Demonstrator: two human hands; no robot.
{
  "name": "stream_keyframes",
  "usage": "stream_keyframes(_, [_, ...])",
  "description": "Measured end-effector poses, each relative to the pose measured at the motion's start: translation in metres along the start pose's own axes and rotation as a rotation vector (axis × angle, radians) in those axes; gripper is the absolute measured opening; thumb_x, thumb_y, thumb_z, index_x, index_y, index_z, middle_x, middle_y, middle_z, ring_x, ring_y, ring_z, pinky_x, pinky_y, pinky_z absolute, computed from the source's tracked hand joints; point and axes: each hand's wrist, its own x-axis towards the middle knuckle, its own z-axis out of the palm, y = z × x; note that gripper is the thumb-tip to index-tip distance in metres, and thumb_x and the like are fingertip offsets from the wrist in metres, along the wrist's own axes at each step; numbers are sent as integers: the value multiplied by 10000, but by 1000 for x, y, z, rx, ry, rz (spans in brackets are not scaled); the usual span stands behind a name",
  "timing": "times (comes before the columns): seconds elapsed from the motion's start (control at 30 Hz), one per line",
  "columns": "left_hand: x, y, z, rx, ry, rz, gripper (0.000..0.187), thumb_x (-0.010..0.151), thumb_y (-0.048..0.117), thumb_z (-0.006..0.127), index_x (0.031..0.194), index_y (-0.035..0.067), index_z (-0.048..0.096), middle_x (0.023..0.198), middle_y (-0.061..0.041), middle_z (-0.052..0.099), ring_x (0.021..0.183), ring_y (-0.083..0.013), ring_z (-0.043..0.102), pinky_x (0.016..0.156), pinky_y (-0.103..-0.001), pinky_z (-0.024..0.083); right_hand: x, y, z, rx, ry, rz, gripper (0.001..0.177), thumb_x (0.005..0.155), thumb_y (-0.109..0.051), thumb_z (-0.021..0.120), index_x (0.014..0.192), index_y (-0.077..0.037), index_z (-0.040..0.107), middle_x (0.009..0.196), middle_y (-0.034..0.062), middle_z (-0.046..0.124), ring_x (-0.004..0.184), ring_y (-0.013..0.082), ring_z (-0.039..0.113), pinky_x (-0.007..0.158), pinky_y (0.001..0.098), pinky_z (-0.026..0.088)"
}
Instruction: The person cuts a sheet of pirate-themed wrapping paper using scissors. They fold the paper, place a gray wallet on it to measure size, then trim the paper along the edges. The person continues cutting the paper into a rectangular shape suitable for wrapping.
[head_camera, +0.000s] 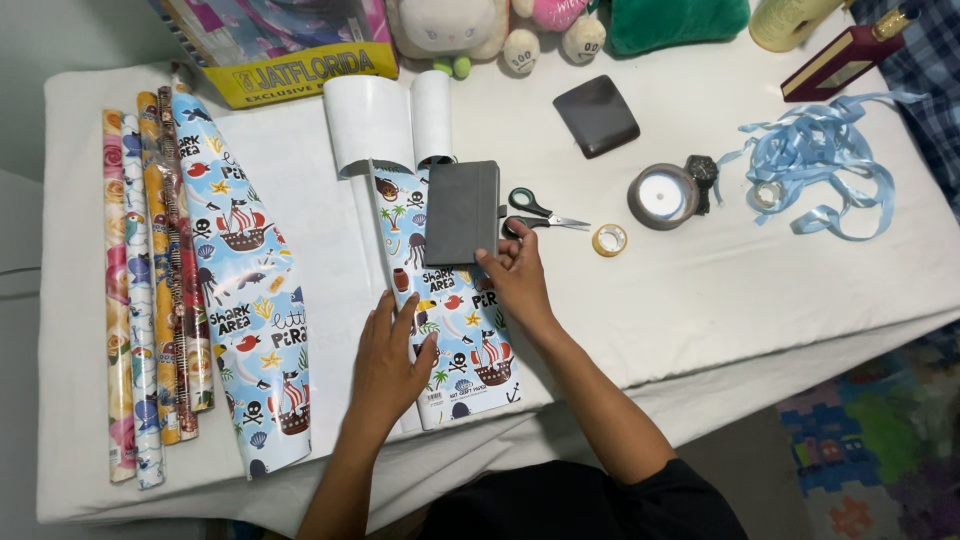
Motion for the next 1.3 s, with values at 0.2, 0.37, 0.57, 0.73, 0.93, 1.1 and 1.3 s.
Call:
stream_keyframes(0.2, [1,-1,1,-50,114,20,584,907,222,679,1424,4,516,1526,-299,407,1394,-455,449,1096,-504,430,13,-9,-6,155,22,-12,521,982,-118,594,1446,10,394,1179,104,637,983,145,682,735,292,652])
stream_keyframes(0.37, [-1,-4,3,-119,126,-49,533,911,184,655,1397,-3,538,1542,-281,406,1354,-432,502,1046,-476,481,28,-13,-15,181,67,-73,481,1011,-125,584,1431,21,401,1172,121,630,998,150,694,761,295,660])
stream_keyframes(0.57, [-2,-4,4,-90,184,-4,504,914,140,659,1382,-17,558,1517,-277,448,1360,-443,517,1044,-483,498,39,-9,-16,200,149,-123,438,1014,-108,577,1401,33,429,1127,133,612,893,150,696,694,310,653])
stream_keyframes(0.73, [-2,-5,6,-93,183,-13,505,913,139,658,1383,-11,551,1520,-273,450,1361,-440,515,1037,-481,507,30,-11,-24,130,184,-163,410,1024,-140,558,1379,10,418,1074,95,659,827,131,691,618,293,599])
stream_keyframes(0.93, [-2,-3,5,-73,180,6,499,924,137,653,1388,-14,547,1522,-283,431,1366,-452,499,1039,-488,499,15,-28,-34,-617,315,-266,231,1084,-153,547,1261,-32,634,878,103,720,751,232,678,685,377,523])
stream_keyframes(1.1, [-4,-5,5,-66,185,12,502,910,125,652,1380,-18,548,1527,-275,429,1375,-449,495,1043,-488,498,14,-31,-40,-875,332,-430,256,995,-31,568,1222,-41,687,1064,99,745,1023,298,646,895,410,508])
stream_keyframes(1.3, [-4,-6,7,-88,197,24,498,910,113,650,1378,-25,550,1529,-287,421,1384,-451,480,1056,-488,490,27,-20,-54,-1266,336,-672,429,885,-44,623,1315,-50,631,1393,171,555,1321,454,458,1038,643,329])
